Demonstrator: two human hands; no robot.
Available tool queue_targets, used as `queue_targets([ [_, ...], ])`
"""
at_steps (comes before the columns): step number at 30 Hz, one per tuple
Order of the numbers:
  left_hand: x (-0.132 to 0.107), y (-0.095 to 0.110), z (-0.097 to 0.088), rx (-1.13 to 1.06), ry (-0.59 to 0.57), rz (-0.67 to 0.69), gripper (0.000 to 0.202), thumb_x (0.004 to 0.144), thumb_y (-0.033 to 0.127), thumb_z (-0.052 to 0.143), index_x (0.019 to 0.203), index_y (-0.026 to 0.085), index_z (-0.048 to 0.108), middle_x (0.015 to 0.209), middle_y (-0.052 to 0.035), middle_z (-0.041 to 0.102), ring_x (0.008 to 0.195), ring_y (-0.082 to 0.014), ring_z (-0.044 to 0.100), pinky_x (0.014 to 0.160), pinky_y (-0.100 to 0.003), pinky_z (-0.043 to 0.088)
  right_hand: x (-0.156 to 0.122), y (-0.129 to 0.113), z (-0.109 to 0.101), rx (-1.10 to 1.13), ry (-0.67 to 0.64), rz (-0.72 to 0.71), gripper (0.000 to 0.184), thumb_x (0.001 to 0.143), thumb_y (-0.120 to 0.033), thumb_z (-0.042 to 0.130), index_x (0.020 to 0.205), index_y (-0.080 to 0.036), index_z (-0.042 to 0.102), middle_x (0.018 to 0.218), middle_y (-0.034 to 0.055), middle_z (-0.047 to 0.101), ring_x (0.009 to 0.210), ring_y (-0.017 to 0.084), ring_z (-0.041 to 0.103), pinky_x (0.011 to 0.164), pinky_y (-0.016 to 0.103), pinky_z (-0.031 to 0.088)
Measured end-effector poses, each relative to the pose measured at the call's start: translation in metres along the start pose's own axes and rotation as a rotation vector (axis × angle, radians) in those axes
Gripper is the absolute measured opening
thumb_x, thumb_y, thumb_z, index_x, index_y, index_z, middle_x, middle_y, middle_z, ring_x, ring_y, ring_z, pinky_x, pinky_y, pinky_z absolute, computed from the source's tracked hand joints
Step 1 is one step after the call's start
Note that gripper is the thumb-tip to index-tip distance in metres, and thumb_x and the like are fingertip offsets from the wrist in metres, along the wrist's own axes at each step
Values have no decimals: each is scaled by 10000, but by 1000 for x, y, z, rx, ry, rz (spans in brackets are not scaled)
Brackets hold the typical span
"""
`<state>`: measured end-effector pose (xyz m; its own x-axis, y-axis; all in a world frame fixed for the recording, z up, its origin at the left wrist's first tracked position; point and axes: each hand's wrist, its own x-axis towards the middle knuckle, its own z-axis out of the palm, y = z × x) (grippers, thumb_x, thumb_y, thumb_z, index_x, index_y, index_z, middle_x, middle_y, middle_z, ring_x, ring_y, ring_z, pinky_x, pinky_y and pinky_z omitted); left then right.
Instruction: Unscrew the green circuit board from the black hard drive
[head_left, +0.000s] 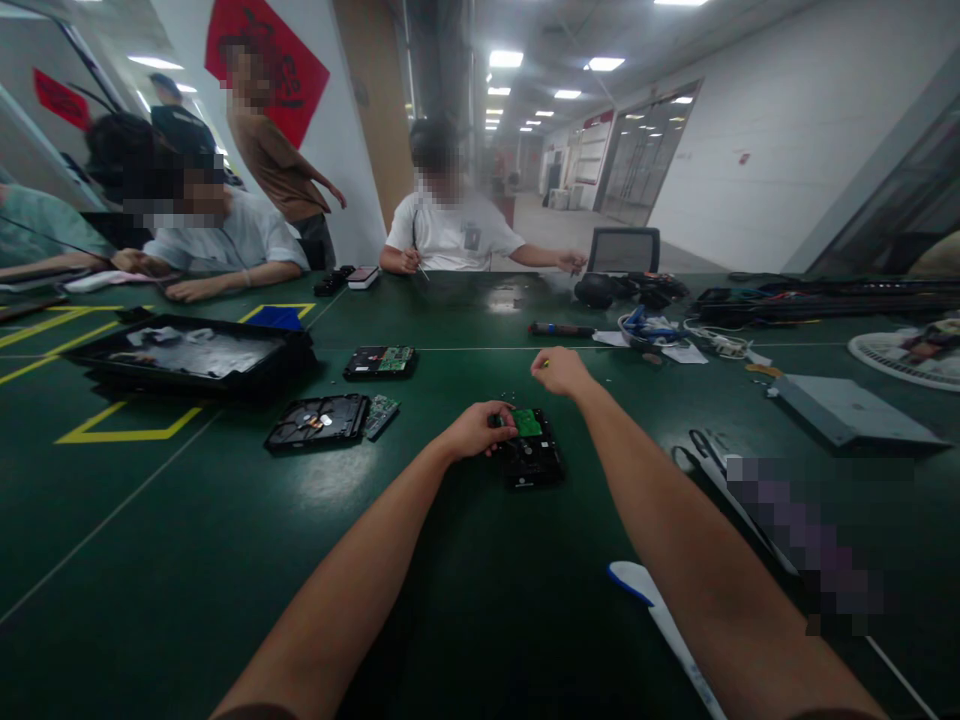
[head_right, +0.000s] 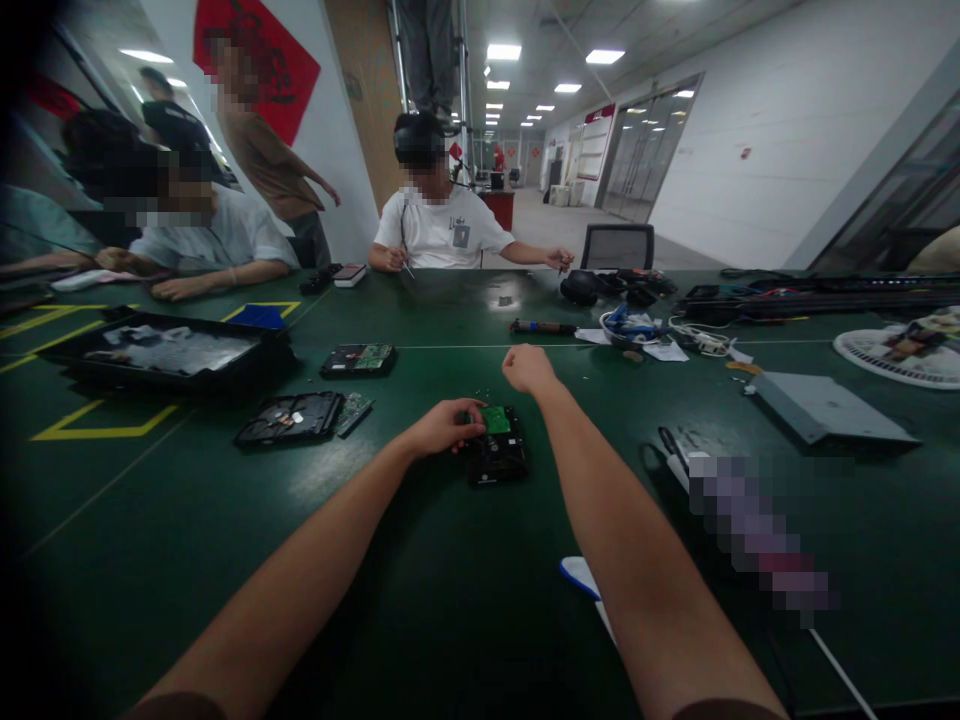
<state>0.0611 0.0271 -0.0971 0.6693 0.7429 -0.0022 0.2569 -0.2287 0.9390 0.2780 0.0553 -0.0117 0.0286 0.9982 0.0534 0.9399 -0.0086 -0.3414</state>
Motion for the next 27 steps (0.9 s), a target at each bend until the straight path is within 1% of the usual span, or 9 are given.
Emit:
queue_targets([
  [1,0,-1,0,-10,0,4,273,851,374,746,929,129,653,1482,-146,489,543,-20,562,437,-191,496,2,-1,7,-12,-25,-31,43,830,-208,733,862,-196,758,1037,72,776,998,211,722,857,238,502],
  [3,1,-2,0,-34,-5,13,266,851,363,744,945,136,643,1455,-133,511,545,-20,565,439,-187,498,5,-1,21,-27,-77,-77,53,783,-231,784,835,-222,778,1011,40,784,1006,203,713,868,226,494],
  [4,1,-2,0,-47,-9,20,261,853,359,741,951,140,639,1444,-126,519,549,-21,568,441,-185,500,7,-1,27,-30,-90,-90,65,794,-250,779,856,-233,786,1016,29,785,1005,194,710,869,219,491],
  [6,1,-3,0,-62,-14,29,252,853,351,736,958,145,634,1423,-115,533,547,-21,569,438,-183,497,10,0,38,-39,-94,-89,99,842,-286,735,892,-224,793,1033,41,783,1012,194,706,870,224,491],
  [9,1,-4,-1,-71,-16,22,248,848,332,737,975,145,634,1367,-117,569,536,-24,567,433,-185,491,17,0,49,-40,-98,-85,145,870,-312,707,923,-207,792,1055,53,779,1012,193,702,856,221,491],
  [12,1,-4,-2,-74,-19,9,259,847,320,737,1010,143,643,1343,-124,582,540,-29,574,440,-187,492,24,0,53,-31,-116,-88,168,871,-341,711,937,-206,789,1058,49,777,986,184,703,828,213,493],
  [15,1,-3,-2,-67,-21,0,283,847,321,738,1058,150,658,1355,-122,578,555,-31,582,451,-181,494,29,2,56,-18,-142,-98,153,864,-329,720,931,-211,790,1058,44,777,982,181,701,815,213,493],
  [20,1,-2,-3,-54,-25,0,318,842,310,740,1117,163,673,1275,-109,623,576,-50,596,472,-188,506,32,7,60,18,-183,-103,134,831,-313,752,920,-223,795,1024,27,781,942,167,703,777,202,497],
  [27,2,-3,-2,-31,-13,-1,312,854,320,736,1125,177,679,1344,-112,584,568,-36,588,461,-183,500,34,9,66,52,-178,-89,135,848,-306,733,919,-209,794,1023,35,780,947,164,699,763,194,485],
])
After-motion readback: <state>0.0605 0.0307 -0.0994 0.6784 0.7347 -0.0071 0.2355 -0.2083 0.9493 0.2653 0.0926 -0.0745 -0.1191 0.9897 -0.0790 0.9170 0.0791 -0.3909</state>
